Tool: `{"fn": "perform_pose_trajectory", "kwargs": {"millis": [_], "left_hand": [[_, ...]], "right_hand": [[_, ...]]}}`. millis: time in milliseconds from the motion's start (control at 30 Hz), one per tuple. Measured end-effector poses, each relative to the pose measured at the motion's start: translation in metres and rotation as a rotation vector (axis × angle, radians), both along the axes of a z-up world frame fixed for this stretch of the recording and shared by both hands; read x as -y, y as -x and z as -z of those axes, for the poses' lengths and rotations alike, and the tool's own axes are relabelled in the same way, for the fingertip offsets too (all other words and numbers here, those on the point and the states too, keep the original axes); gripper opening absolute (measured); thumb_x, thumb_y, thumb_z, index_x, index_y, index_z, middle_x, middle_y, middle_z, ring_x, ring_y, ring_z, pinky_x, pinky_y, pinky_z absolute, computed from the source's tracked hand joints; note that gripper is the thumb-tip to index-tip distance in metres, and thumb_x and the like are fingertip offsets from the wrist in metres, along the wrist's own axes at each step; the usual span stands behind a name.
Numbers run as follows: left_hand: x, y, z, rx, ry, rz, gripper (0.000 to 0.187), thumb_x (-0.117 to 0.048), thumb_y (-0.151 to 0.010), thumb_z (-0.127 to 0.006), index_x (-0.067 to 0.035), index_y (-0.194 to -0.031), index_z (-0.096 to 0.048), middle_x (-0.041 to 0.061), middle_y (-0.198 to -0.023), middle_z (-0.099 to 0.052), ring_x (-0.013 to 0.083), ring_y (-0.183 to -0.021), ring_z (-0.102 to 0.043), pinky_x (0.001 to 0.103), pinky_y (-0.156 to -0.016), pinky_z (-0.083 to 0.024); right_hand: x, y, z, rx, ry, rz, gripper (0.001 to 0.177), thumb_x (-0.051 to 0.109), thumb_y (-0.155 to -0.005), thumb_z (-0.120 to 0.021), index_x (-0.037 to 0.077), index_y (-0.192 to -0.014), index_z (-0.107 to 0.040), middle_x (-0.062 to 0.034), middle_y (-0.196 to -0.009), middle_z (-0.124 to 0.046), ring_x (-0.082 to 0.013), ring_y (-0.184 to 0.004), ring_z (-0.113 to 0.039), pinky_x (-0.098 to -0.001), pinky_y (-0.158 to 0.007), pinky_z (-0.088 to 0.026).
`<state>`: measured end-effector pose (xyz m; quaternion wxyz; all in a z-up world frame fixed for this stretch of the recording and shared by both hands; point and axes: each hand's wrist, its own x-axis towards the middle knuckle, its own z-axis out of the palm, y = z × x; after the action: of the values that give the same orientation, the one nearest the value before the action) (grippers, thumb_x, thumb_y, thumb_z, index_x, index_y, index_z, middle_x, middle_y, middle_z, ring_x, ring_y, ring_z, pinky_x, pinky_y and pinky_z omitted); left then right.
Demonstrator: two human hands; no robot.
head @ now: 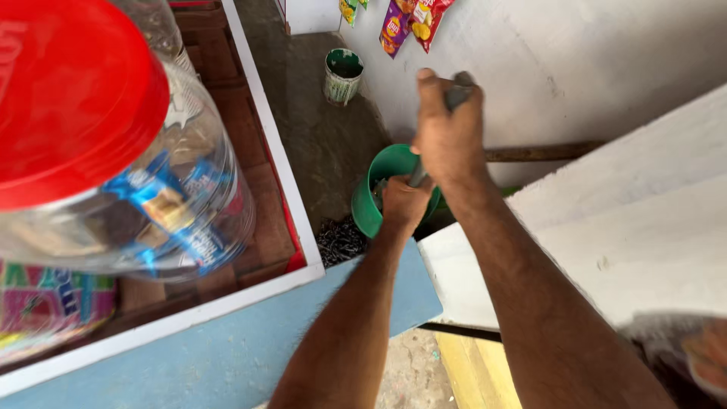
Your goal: The person mops the concrete floor of a small shop using a string mop and a bucket. They clean around furniture, a refrigerator, and display shelves, occasionally dipping the mop into the bucket to wring it out.
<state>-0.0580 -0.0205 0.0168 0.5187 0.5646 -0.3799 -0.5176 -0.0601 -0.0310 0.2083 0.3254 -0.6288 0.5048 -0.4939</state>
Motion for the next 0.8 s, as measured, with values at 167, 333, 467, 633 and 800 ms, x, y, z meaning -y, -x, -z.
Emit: {"fn": "perform_pose_trajectory", "kwargs": {"millis": [167, 333, 467, 633, 800], "left_hand": [[0.034, 0.019, 0.037, -0.042, 0.052, 0.270, 0.022, -0.025, -0.079, -0.076, -0.004, -0.080, -0.070, 0.007, -0.063, -0.060, 0.0174, -0.058, -0.057, 0.041, -0.056, -0.045], [0.056, 0.029, 0.121, 0.217, -0.024, 0.397, 0.027, -0.021, -0.074, -0.080, -0.003, -0.087, -0.064, 0.009, -0.076, -0.067, 0.0252, -0.073, -0.067, 0.045, -0.067, -0.054], [0.092, 0.031, 0.180, 0.631, -0.008, 0.331, 0.027, -0.021, -0.079, -0.077, -0.010, -0.102, -0.068, 0.013, -0.103, -0.069, 0.0371, -0.100, -0.064, 0.050, -0.089, -0.052], [0.103, 0.033, 0.230, 0.988, -0.149, 0.695, 0.065, -0.027, -0.076, -0.084, -0.015, -0.132, -0.054, 0.010, -0.137, -0.051, 0.0370, -0.131, -0.047, 0.048, -0.104, -0.047], [0.129, 0.035, 0.273, 1.171, -0.160, 1.000, 0.092, -0.013, -0.073, -0.087, -0.021, -0.151, -0.040, 0.010, -0.141, -0.046, 0.0333, -0.128, -0.053, 0.046, -0.100, -0.054]], "right_hand": [[0.035, 0.037, 0.001, 0.033, 0.030, 0.113, 0.048, 0.031, -0.106, -0.058, 0.013, -0.065, -0.040, 0.0028, -0.049, -0.039, -0.0092, -0.037, -0.040, -0.0309, -0.035, -0.042], [0.098, 0.057, 0.075, 0.103, 0.351, 0.207, 0.044, 0.025, -0.107, -0.059, 0.014, -0.069, -0.041, 0.0037, -0.057, -0.038, -0.0093, -0.045, -0.036, -0.0334, -0.042, -0.030], [0.118, 0.060, 0.197, 0.034, 0.195, 0.169, 0.039, 0.018, -0.106, -0.058, 0.009, -0.071, -0.043, 0.0049, -0.065, -0.037, -0.0056, -0.060, -0.036, -0.0323, -0.052, -0.030], [0.135, 0.102, 0.301, 0.249, -0.212, 0.172, 0.035, 0.018, -0.098, -0.056, 0.011, -0.064, -0.052, 0.0044, -0.048, -0.038, -0.0096, -0.039, -0.034, -0.0330, -0.038, -0.034], [0.162, 0.125, 0.360, 0.345, -0.326, 0.125, 0.039, 0.016, -0.097, -0.059, 0.010, -0.061, -0.045, 0.0032, -0.049, -0.037, -0.0093, -0.039, -0.033, -0.0328, -0.038, -0.031]]}}
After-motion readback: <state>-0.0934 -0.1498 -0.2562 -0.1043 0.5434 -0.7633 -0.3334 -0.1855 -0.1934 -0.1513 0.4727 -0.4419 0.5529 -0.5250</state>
